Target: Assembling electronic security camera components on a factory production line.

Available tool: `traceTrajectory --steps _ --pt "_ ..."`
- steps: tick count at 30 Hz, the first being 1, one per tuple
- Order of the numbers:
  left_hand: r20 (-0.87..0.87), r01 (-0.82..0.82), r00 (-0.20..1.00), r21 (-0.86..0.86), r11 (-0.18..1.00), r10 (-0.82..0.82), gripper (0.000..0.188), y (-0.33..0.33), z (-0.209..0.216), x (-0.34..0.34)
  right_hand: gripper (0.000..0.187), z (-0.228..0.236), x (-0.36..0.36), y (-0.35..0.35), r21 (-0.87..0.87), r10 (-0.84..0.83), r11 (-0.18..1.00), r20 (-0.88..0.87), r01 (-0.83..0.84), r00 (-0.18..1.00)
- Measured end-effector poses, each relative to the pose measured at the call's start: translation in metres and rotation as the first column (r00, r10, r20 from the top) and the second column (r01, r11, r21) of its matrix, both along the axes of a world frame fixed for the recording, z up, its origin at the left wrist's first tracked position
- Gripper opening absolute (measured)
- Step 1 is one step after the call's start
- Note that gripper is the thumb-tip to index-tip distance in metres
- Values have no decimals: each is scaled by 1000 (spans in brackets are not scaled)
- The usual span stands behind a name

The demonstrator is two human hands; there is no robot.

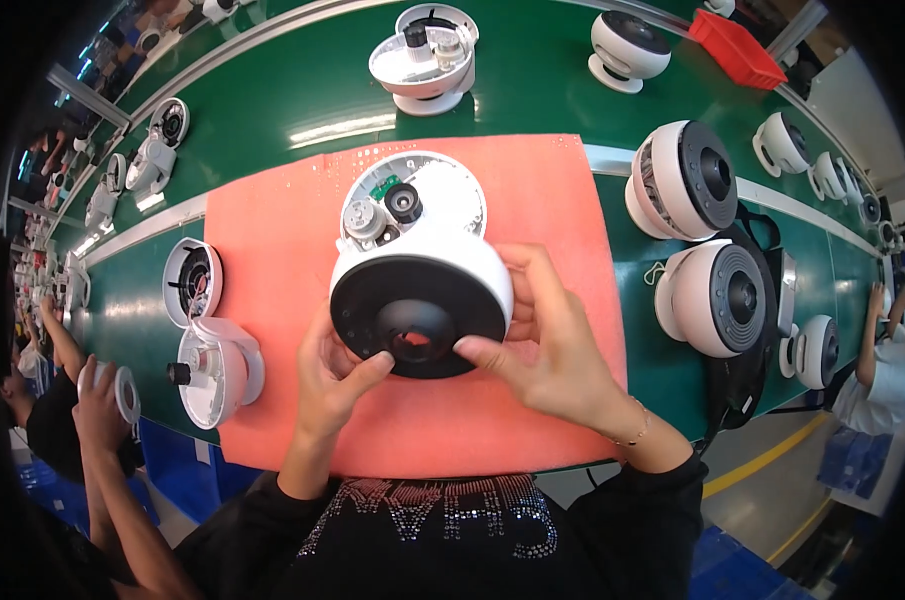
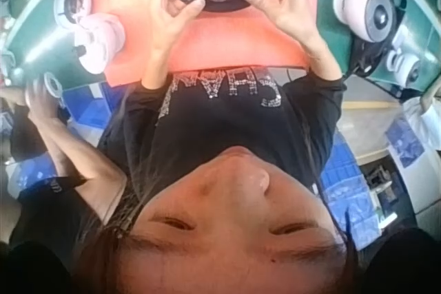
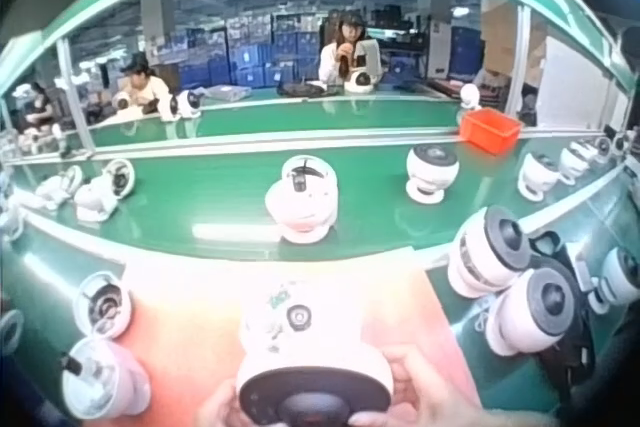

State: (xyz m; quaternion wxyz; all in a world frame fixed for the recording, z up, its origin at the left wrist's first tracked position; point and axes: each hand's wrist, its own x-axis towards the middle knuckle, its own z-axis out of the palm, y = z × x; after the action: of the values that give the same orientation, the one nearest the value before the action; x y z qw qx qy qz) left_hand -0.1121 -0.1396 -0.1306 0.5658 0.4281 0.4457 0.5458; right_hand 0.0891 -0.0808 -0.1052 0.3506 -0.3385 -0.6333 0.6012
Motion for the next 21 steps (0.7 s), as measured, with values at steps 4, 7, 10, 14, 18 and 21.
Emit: traceTrajectory --steps 4,7,10,14,18,21 --pt "178 88 980 6 996 -88 61 -8 -5 -16 62 38 9 6 -6 249 968 45 -249 967" --pt "282 129 952 -31 991 -116 66 -17 -7 -28 44 37 10 31 62 36 997 -21 -35 999" --pt "627 134 776 -52 990 -72 65 -28 -12 -37 44 19 -10 59 -78 -191 977 88 198 978" --pt "708 68 706 -32 997 -25 63 -36 -11 -49 48 10 -37 55 -385 193 906 14 -173 981" --pt "685 -86 727 23 996 47 60 -45 -3 -65 47 11 -69 52 -348 224 910 -45 -226 973" --pt "713 -258 672 -28 966 200 54 -43 5 -69 50 24 -104 53 -485 239 840 -72 -243 968"
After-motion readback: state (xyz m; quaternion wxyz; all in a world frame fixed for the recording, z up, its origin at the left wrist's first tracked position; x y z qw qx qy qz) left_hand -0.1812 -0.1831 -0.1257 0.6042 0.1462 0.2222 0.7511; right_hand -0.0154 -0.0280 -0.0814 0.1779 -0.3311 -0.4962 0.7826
